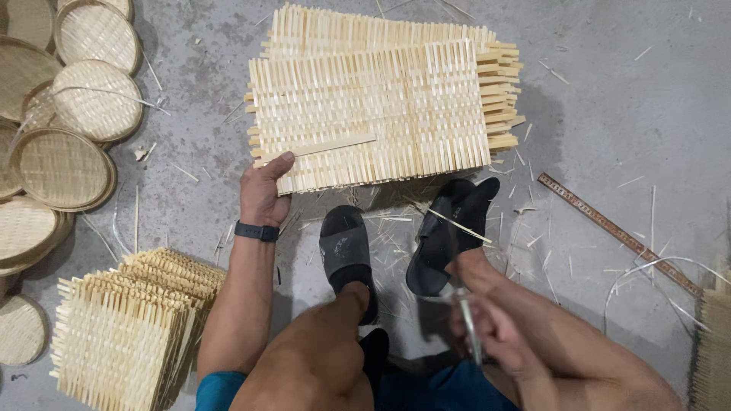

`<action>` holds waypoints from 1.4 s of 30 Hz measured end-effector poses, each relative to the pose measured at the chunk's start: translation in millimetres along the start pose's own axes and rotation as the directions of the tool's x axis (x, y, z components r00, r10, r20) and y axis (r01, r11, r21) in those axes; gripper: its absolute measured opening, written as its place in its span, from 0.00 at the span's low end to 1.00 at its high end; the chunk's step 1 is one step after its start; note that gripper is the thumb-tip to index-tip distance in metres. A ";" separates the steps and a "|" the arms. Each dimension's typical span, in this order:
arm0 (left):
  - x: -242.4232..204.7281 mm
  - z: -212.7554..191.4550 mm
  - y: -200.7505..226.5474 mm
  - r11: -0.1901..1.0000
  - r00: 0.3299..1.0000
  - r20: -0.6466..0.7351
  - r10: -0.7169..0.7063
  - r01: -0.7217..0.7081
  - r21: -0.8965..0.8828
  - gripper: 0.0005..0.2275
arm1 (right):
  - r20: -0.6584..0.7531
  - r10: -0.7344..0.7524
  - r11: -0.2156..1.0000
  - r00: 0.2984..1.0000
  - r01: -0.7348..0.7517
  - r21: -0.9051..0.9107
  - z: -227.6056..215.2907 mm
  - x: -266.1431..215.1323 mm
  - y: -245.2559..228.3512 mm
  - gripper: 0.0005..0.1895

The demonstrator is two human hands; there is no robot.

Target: The person sits on the floor and uses shears to cut a stack of woven bamboo mats into smaller rectangular pieces. They repeatedly measure the mats with a bamboo stick, cut along the marked line, and stack the cut pieces.

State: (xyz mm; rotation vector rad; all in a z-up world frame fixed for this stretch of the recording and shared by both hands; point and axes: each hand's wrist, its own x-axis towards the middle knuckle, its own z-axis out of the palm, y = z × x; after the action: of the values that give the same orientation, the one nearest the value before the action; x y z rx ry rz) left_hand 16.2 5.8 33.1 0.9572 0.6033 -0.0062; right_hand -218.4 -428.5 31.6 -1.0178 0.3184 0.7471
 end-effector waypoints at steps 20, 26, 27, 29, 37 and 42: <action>-5.1 -1.2 -0.3 1.000 1.000 -0.011 -0.016 0.016 0.002 0.16 | -0.263 0.028 0.837 0.964 -0.166 -0.521 120.1 166.9 -52.3 0.36; -0.7 -6.2 -5.1 0.998 0.998 0.050 -0.038 0.041 -0.051 0.18 | -0.274 -0.270 0.735 0.923 0.013 -0.678 115.3 171.1 -29.1 0.27; -0.4 -7.8 -6.7 0.998 0.998 0.052 -0.043 0.046 -0.053 0.18 | -0.299 -0.229 0.765 0.926 -0.019 -0.644 112.0 173.5 -22.7 0.23; -3.3 -13.7 -13.1 0.983 0.998 0.025 -0.064 0.068 -0.171 0.18 | -0.338 -0.148 0.816 0.929 -0.078 -0.572 107.2 179.5 -9.7 0.16; -34.5 -6.9 -110.7 0.877 0.916 0.393 0.078 0.124 -0.463 0.14 | -0.204 -0.446 0.760 0.871 0.249 -0.601 111.4 180.5 9.9 0.13; -25.0 20.8 -113.1 0.924 0.968 0.028 -0.250 0.247 -0.293 0.16 | -0.192 -0.480 0.667 0.856 0.213 -0.714 122.6 162.1 0.8 0.16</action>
State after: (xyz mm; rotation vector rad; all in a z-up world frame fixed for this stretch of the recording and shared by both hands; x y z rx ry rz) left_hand -24.7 -83.0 -32.3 0.5866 0.7101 -0.1348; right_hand -114.7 -256.4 1.6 -1.8750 0.1475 0.2852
